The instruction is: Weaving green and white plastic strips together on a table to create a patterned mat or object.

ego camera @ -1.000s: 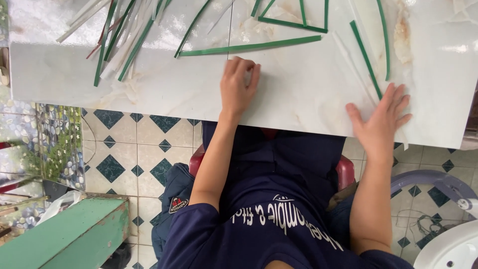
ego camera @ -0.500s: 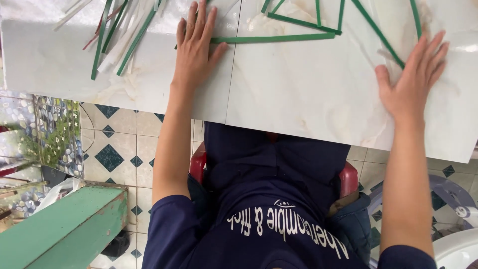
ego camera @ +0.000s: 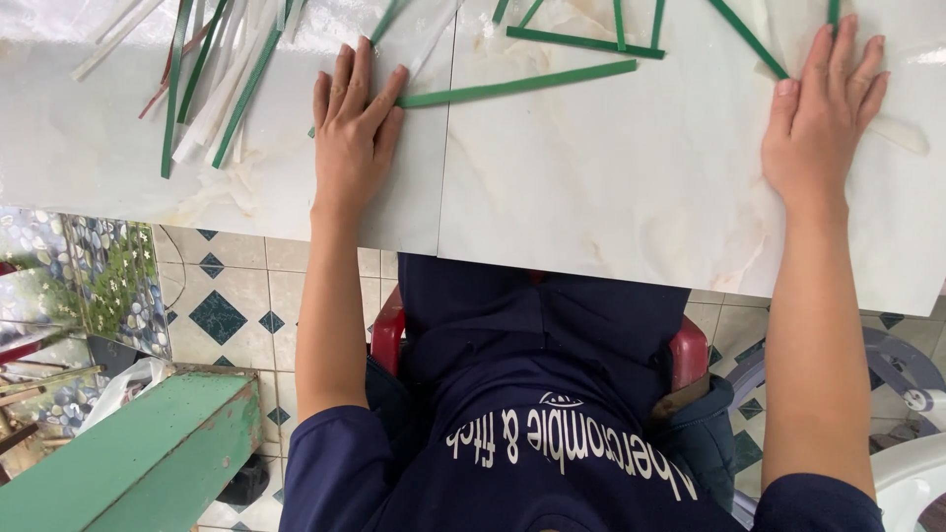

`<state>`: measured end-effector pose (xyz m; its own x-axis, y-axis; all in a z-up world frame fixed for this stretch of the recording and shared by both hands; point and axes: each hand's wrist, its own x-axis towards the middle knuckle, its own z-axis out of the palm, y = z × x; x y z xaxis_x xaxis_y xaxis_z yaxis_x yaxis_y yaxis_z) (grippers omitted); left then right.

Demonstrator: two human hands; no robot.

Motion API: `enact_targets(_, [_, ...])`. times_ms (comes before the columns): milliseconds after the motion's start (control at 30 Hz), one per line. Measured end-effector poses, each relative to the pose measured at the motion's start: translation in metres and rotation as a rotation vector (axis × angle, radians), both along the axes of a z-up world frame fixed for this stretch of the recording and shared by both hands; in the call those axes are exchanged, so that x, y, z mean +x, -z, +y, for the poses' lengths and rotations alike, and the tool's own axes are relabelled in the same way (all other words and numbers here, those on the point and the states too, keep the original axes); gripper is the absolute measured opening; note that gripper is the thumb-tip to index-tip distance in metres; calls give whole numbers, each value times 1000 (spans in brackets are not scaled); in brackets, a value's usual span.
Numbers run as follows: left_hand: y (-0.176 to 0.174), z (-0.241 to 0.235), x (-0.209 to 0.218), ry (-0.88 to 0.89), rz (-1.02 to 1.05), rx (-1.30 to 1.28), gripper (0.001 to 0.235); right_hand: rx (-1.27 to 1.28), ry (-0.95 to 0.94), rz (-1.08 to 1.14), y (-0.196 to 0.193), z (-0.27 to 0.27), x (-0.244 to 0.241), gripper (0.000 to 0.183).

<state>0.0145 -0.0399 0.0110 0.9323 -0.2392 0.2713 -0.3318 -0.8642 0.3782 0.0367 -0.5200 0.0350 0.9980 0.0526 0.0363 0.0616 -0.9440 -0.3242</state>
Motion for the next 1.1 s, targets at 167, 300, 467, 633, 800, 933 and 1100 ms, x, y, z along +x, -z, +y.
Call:
enact_targets(167, [1, -5, -1, 5, -109, -171, 21, 76, -181, -83, 2, 6, -2, 49])
enact_targets(300, [0, -9, -3, -1, -88, -163, 38, 100, -316, -149, 6, 28, -3, 44])
enact_targets(467, [2, -16, -4, -50, -34, -206, 43, 100, -441, -166, 8, 47, -3, 41])
enact_targets(633, [-2, -18, -4, -31, -74, -202, 42, 81, -512, -183, 6, 70, -8, 40])
enact_targets(800, [-4, -18, -3, 5, -88, -188, 40, 88, -582, -141, 6, 93, -9, 48])
enact_targets(933, [-3, -18, -2, 9, -49, -162, 59, 87, -686, -135, 10, 114, -3, 62])
enact_targets(1100, [-7, -18, -2, -3, -30, -136, 71, 158, -802, -179, 14, 128, 7, 72])
